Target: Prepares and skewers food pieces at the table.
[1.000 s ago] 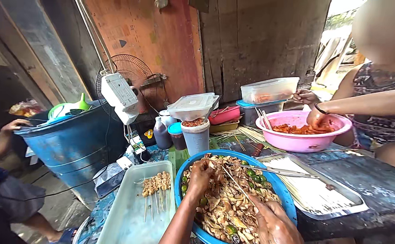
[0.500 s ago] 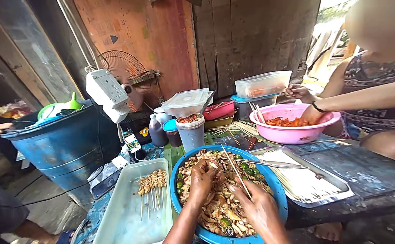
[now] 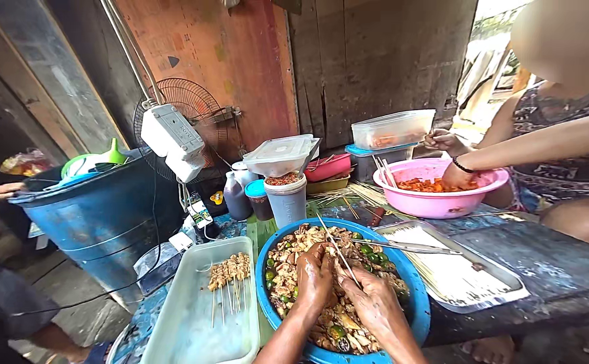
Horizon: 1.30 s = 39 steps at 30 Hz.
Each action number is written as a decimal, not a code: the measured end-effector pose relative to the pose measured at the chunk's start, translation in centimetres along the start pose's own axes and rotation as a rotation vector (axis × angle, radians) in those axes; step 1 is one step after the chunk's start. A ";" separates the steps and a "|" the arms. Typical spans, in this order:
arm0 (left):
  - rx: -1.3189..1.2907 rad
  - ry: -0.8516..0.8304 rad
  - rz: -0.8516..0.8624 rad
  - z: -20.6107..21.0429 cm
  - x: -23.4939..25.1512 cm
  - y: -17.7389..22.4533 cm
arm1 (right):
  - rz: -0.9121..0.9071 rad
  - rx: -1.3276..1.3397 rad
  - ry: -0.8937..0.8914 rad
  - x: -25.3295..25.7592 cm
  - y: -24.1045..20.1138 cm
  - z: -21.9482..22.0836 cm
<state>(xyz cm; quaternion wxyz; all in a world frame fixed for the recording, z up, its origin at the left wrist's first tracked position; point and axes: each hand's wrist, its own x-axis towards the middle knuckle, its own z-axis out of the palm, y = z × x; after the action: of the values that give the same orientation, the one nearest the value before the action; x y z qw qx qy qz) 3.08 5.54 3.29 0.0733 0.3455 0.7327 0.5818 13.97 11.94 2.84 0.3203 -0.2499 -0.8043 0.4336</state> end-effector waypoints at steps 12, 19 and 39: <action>-0.671 0.110 -0.446 -6.2 4.5 -1.7 | 0.124 -0.231 -0.236 -0.7 0.2 -2.4; -0.813 0.134 -0.500 -5.7 4.3 -1.7 | -0.191 -0.335 -0.018 -3.7 -0.1 0.0; -0.431 0.009 -0.193 -4.2 2.4 -0.7 | -0.145 -0.346 0.018 -4.1 -0.2 -0.5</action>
<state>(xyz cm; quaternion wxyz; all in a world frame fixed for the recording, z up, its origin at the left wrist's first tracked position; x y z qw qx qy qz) -1.15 3.55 4.64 0.1973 0.2476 0.6215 0.7166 17.01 9.31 2.04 0.3102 -0.2467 -0.8799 0.2622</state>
